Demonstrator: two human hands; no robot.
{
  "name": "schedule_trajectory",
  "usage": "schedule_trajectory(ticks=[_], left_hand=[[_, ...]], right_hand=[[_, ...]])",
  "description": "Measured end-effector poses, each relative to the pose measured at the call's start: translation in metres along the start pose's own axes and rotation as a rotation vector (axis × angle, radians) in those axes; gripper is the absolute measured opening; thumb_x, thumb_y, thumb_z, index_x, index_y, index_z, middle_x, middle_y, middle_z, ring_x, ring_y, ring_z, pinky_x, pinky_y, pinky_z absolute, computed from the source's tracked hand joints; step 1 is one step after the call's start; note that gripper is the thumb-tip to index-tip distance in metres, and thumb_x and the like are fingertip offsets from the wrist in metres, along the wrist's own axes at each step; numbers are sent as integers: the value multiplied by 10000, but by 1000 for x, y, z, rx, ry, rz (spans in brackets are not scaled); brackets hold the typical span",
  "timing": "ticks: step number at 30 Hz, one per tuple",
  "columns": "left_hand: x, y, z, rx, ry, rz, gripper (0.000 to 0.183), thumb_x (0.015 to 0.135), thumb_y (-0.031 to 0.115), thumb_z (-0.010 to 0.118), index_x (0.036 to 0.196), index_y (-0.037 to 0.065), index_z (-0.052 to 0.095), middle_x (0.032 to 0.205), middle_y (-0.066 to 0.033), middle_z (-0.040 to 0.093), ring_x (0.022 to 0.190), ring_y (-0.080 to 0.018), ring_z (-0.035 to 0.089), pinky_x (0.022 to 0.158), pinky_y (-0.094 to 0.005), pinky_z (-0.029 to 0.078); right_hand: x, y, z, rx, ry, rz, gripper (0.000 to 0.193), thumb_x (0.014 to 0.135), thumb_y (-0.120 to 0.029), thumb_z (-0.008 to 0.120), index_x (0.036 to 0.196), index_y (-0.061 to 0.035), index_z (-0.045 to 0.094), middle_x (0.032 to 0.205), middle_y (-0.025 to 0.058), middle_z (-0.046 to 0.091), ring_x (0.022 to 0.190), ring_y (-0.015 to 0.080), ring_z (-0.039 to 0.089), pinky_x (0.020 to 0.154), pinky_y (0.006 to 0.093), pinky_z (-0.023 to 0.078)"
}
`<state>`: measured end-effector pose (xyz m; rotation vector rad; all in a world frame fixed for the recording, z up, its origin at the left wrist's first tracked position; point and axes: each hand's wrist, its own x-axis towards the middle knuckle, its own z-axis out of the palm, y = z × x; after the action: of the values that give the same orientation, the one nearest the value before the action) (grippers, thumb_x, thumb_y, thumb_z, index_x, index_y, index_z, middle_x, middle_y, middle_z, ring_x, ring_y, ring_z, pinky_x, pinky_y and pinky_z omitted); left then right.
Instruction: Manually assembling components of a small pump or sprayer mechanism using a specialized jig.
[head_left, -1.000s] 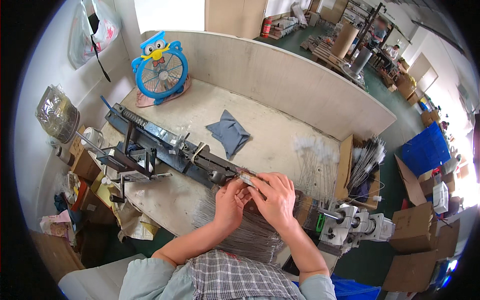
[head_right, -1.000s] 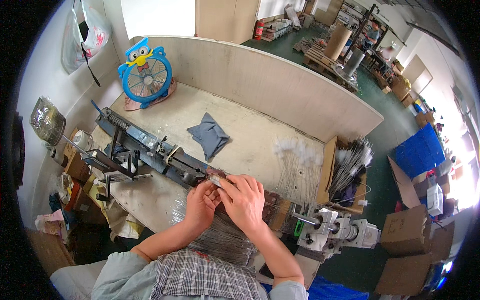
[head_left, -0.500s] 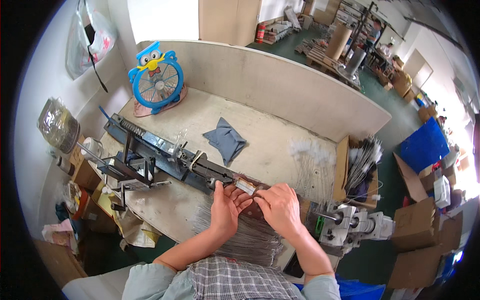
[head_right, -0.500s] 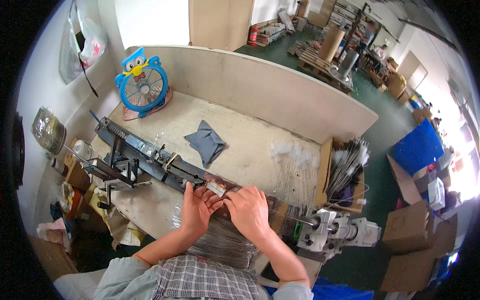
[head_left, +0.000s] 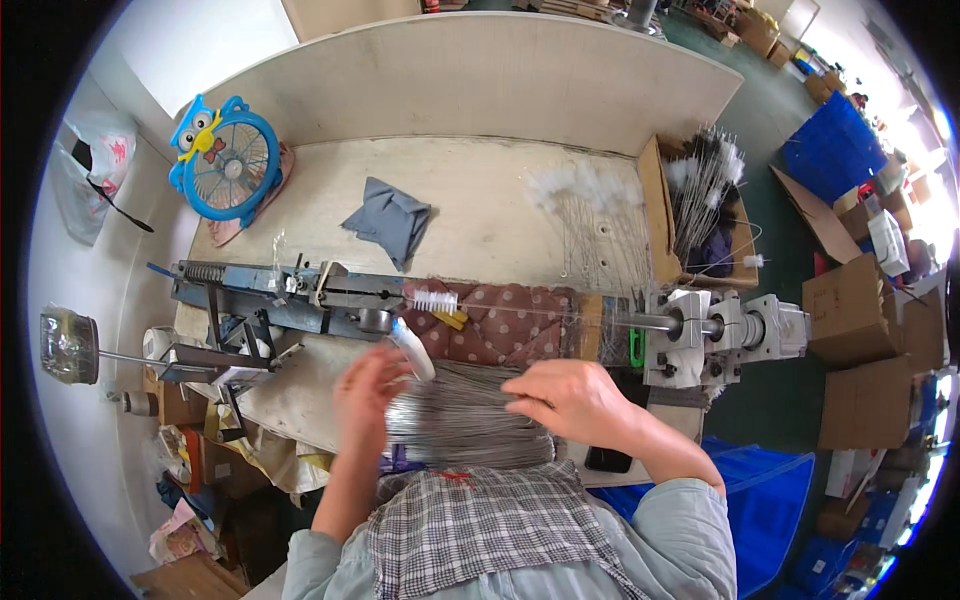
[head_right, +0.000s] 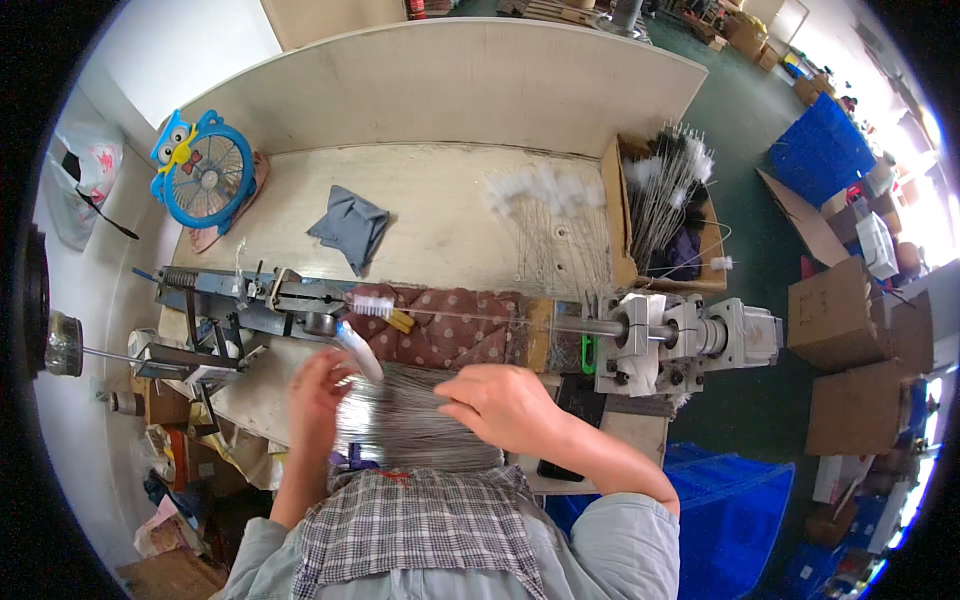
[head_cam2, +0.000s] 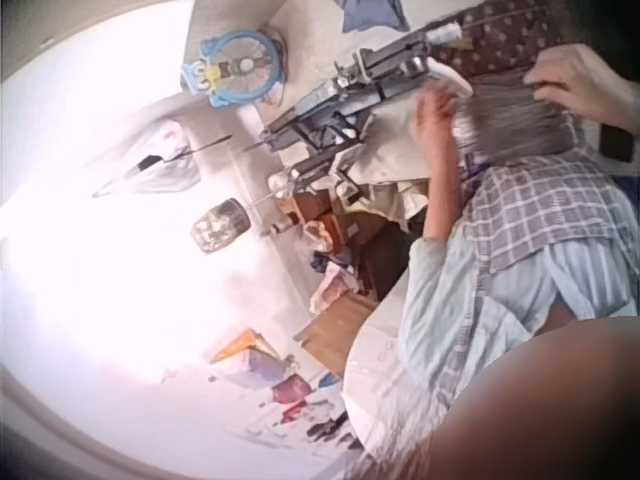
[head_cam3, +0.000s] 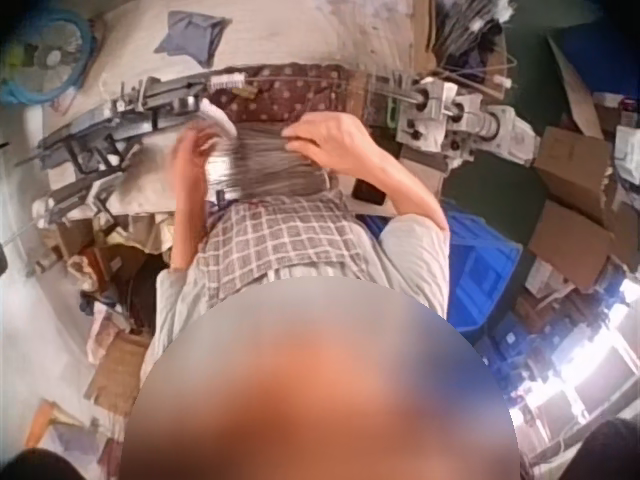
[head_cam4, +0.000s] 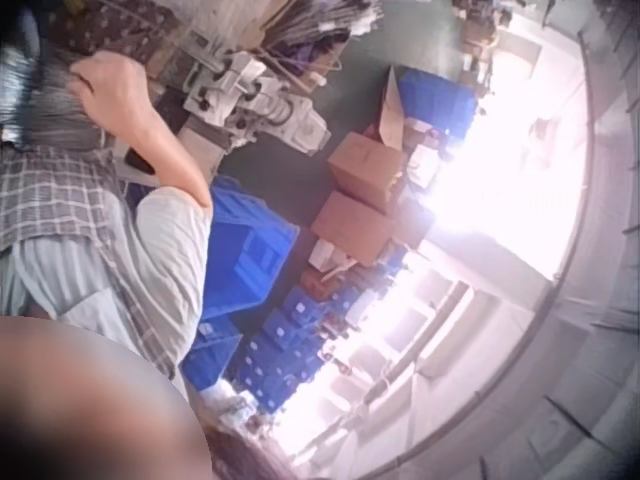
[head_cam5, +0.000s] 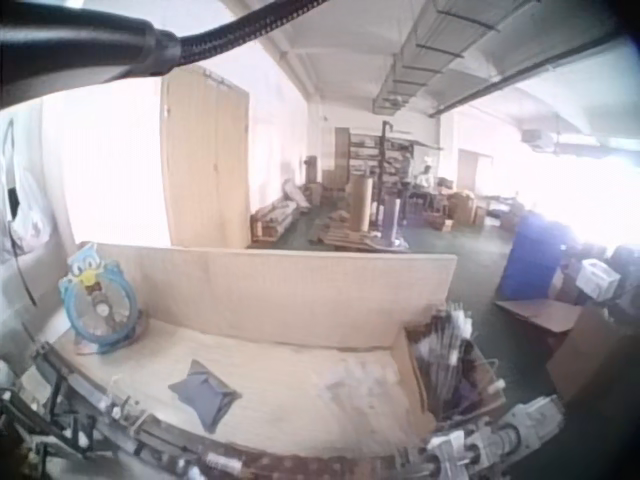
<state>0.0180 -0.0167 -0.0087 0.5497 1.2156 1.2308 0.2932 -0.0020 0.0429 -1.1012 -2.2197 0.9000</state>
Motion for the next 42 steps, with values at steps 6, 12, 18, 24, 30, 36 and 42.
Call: schedule_trajectory(ticks=[6, 12, 18, 24, 30, 36, 42], left_hand=[[-1, -4, -180, -597, 661, 170, 286, 860, 311, 630, 1046, 99, 582, 926, -22, 627, 710, -109, 575, 596, -230, 435], [-9, 36, -309, -227, 1110, 312, 487, 769, 449, 710, 1055, 74, 585, 881, -21, 610, 725, -101, 574, 564, -205, 430], [2, 5, -284, -276, 1087, 349, 420, 841, 395, 641, 1104, 73, 576, 1073, -66, 635, 1016, -166, 587, 739, -254, 455], [13, -28, -179, -552, 640, 162, 333, 910, 257, 538, 1163, 43, 516, 1167, -69, 561, 962, -172, 573, 805, -259, 468], [15, -11, 0, 47, -8, -39, 364, 888, 151, 476, 1235, 38, 477, 1131, -115, 587, 1048, -215, 559, 915, -340, 433], [-30, 31, 99, -473, -310, -324, 280, 913, 345, 516, 943, 68, 551, 723, -23, 565, 553, -137, 510, 611, -297, 429], [-15, 81, 28, -688, -443, -457, 512, 945, 519, 360, 957, 73, 612, 596, -34, 560, 378, -146, 463, 553, -318, 421]], right_hand=[[-36, 11, 49, -324, -107, 80, 266, 730, -246, 705, 925, -80, 631, 916, 44, 570, 890, 257, 588, 780, 408, 450], [-18, 26, 40, -251, -245, 241, 171, 769, -266, 661, 832, -107, 675, 759, 48, 583, 744, 252, 599, 637, 365, 472], [-23, 14, 13, -196, -104, 349, 171, 824, -254, 607, 871, -112, 690, 822, 52, 631, 770, 261, 615, 651, 356, 484], [-28, 21, 1, -189, -91, 392, 147, 839, -218, 587, 893, -119, 681, 813, 57, 620, 797, 274, 617, 670, 371, 494], [-37, 28, 10, -422, -21, 258, 185, 777, -79, 579, 951, -90, 641, 832, 83, 574, 753, 280, 618, 639, 379, 501], [-32, 28, 12, -491, -49, 247, 241, 764, -6, 531, 1000, -48, 559, 875, 125, 559, 751, 318, 610, 613, 403, 504], [-36, -1, -13, -608, -136, 222, 204, 738, -14, 553, 937, -47, 523, 833, 120, 529, 774, 309, 582, 643, 393, 499]])
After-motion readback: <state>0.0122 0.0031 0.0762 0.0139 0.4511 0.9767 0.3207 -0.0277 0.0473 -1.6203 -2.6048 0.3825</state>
